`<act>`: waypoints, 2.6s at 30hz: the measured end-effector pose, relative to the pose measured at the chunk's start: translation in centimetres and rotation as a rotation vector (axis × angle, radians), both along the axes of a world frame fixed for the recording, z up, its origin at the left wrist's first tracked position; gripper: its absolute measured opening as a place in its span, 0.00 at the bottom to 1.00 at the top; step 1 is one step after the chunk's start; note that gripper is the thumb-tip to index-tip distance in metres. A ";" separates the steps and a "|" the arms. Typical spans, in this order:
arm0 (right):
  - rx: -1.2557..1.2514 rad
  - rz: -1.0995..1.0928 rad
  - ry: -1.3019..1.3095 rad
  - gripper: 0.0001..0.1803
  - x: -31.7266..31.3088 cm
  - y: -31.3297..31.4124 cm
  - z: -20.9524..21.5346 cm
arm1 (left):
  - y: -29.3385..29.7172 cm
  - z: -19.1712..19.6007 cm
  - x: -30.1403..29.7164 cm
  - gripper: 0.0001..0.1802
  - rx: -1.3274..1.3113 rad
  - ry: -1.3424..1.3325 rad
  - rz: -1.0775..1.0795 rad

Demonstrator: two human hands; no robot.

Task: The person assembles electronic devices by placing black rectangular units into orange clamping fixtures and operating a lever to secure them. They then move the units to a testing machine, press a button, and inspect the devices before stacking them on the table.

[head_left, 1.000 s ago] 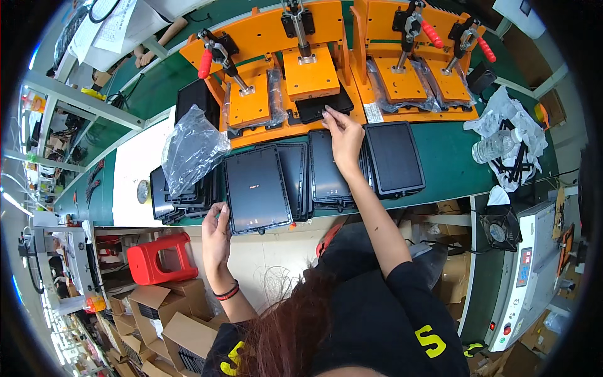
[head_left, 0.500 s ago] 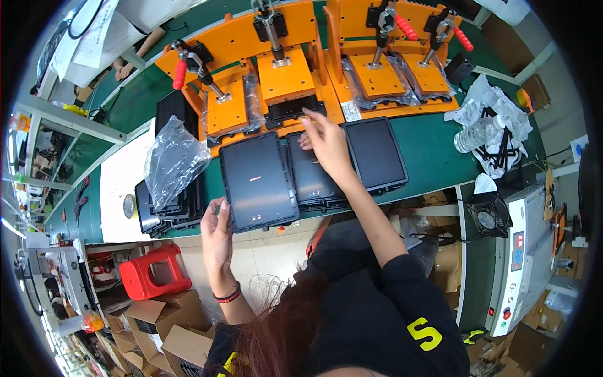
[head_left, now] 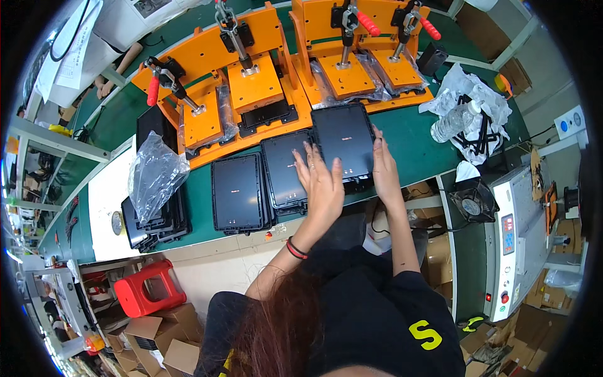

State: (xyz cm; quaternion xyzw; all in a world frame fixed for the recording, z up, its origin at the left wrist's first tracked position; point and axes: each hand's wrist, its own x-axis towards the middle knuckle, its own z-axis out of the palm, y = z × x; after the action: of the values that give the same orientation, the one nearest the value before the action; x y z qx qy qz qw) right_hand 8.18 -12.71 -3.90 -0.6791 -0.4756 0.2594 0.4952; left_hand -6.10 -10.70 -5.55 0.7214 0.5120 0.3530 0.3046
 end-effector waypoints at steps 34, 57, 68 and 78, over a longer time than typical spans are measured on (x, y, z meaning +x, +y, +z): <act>0.444 0.764 0.515 0.27 -16.8 5.0 3.3 | 2.3 8.8 -26.3 0.38 -0.394 -0.904 0.027; -0.280 0.604 0.437 0.19 -4.4 17.8 -1.2 | 15.5 2.9 -19.1 0.23 0.129 0.248 -0.151; 0.343 0.316 -0.576 0.21 -4.8 19.7 -2.1 | 23.0 1.8 -16.1 0.51 0.413 0.991 -0.088; 0.027 0.552 -0.964 0.26 -5.0 21.6 -3.3 | 23.2 3.2 -16.1 0.37 0.787 0.899 0.001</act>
State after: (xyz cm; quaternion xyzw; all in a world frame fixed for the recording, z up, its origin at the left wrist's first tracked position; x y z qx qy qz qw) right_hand 3.15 8.90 -7.23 -0.5648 -0.8120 0.0332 0.1436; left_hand -22.19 12.51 -2.39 0.8586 0.4217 0.1761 -0.2323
